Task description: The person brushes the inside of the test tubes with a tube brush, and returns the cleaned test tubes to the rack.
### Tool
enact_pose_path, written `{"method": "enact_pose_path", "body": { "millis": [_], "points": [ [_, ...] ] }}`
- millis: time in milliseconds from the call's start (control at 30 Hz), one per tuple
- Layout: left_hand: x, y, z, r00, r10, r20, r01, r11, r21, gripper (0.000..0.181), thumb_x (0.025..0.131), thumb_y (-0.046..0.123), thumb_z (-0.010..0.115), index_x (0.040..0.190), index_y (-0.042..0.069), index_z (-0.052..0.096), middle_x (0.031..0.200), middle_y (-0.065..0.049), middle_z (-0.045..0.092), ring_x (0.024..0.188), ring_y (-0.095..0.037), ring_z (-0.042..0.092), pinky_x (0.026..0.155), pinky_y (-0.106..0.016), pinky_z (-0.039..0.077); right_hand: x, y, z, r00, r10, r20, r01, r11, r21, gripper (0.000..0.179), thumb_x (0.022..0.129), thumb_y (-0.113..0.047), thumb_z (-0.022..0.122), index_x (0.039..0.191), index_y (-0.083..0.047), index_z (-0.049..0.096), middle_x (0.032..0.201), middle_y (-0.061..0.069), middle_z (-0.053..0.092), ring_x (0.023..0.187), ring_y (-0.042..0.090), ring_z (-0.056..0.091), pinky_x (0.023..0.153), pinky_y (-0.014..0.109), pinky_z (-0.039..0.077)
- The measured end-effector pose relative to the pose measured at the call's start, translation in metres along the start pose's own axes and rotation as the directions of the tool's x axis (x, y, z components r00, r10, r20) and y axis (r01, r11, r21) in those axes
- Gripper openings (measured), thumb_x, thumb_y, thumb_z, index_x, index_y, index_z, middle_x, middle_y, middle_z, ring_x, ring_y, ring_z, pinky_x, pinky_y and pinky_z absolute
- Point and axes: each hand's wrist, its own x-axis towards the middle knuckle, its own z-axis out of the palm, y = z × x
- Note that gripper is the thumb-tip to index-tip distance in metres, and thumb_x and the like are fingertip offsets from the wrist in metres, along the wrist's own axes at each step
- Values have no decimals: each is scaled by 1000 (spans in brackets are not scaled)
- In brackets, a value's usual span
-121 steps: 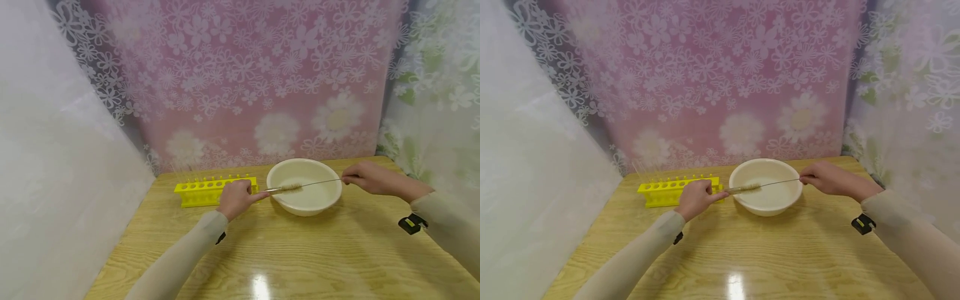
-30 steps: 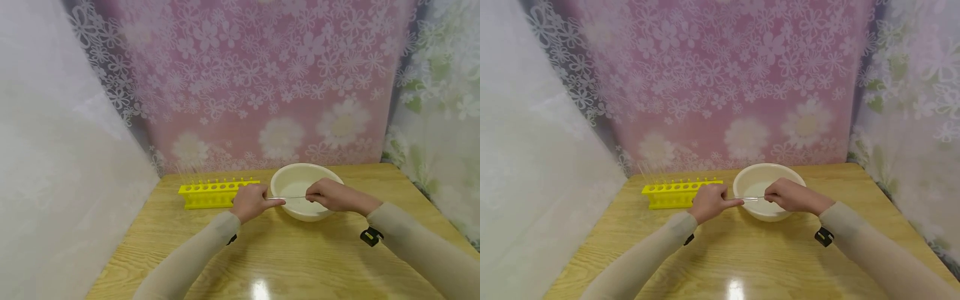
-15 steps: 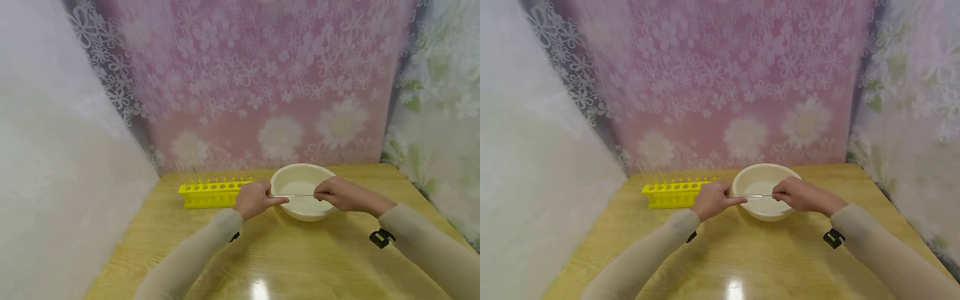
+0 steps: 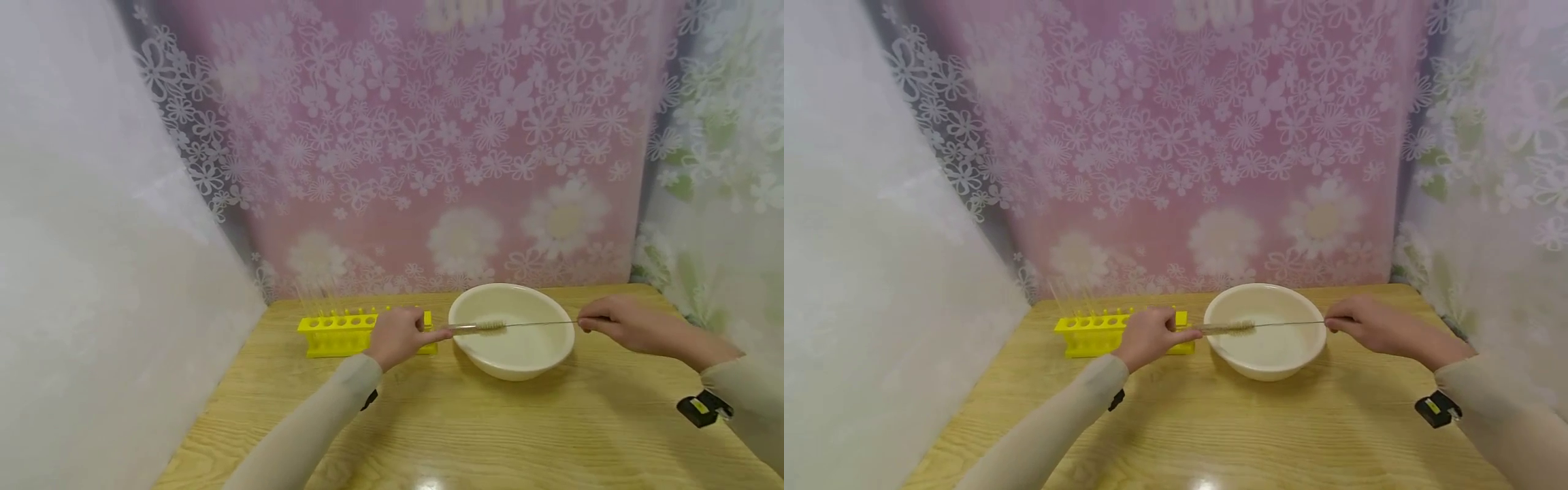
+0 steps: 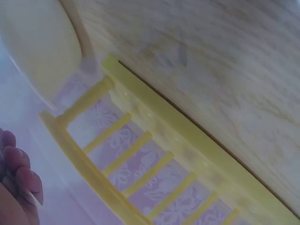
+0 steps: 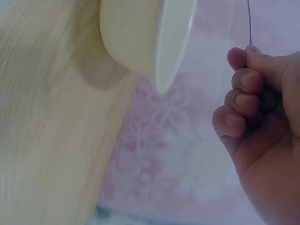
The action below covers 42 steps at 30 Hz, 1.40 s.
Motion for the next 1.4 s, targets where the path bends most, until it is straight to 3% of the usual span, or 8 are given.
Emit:
{"method": "enact_pose_path", "body": {
  "millis": [133, 233, 467, 700, 833, 967, 1167, 1400],
  "points": [
    [3, -1, -3, 1000, -6, 0, 6, 1000, 3, 64, 81, 82, 57, 65, 20, 46, 52, 7, 35, 42, -7, 25, 41, -24, 20, -18, 18, -4, 993, -32, -110, 26, 998, -57, 20, 97, -3, 63, 99, -20, 73, 91, -20, 66, 79, -8, 57, 60, 25, 49],
    [8, 0, -5, 1000, 23, -8, -23, 1000, 4, 64, 81, 81, 57, 66, 20, 47, 53, 6, 36, 42, -8, 26, 42, -24, 21, -30, 24, -9, 985, -24, -169, 6, 994, -105, 18, 94, 2, 66, 101, -11, 75, 91, -15, 70, 81, -8, 59, 61, 24, 51],
    [9, -8, -8, 997, -71, -9, 72, 996, 56, 64, 82, 78, 61, 62, 20, 44, 51, 6, 33, 41, -10, 27, 41, -25, 19, -56, 26, -34, 956, 221, -195, -262, 939, -223, 18, 99, -6, 62, 109, 4, 73, 93, -1, 74, 75, 5, 67, 63, 31, 55],
    [23, -1, -12, 1000, 4, -16, -2, 993, 121, 67, 82, 77, 62, 60, 19, 38, 53, 7, 25, 42, -8, 19, 41, -24, 15, -54, 24, -41, 949, 210, -236, -273, 922, -275, 17, 99, -6, 62, 106, 4, 74, 89, 1, 74, 71, 13, 67, 63, 37, 55],
    [31, 4, -12, 998, 64, 14, -65, 965, 254, 68, 80, 80, 61, 59, 20, 37, 52, 8, 26, 41, -7, 20, 41, -24, 14, -50, 22, -37, 947, 209, -244, -276, 918, -284, 15, 100, -6, 61, 103, 1, 74, 87, 0, 73, 67, 7, 63, 59, 31, 51],
    [36, 8, -11, 992, 113, 61, -128, 923, 364, 65, 78, 82, 61, 64, 20, 46, 53, 8, 39, 40, -8, 31, 38, -24, 20, -49, 24, -33, 947, 208, -246, -276, 917, -288, 14, 100, -6, 60, 101, -1, 74, 86, -1, 72, 66, 0, 58, 57, 27, 46],
    [41, 16, -11, 977, 190, 93, -211, 871, 444, 63, 77, 82, 62, 74, 20, 56, 61, 7, 51, 47, -9, 46, 40, -24, 31, -49, 24, -26, 949, 170, -264, -244, 928, -282, 12, 99, -3, 62, 98, -5, 74, 84, -4, 70, 65, -3, 55, 56, 27, 45],
    [44, 27, -11, 967, 204, 154, -254, 841, 477, 63, 74, 81, 66, 83, 19, 65, 68, 8, 57, 50, -7, 49, 40, -23, 34, -53, 22, -19, 955, 185, -232, -245, 934, -261, 13, 100, -3, 60, 99, -4, 73, 83, -5, 68, 64, -7, 49, 55, 26, 42]
  ]
}}
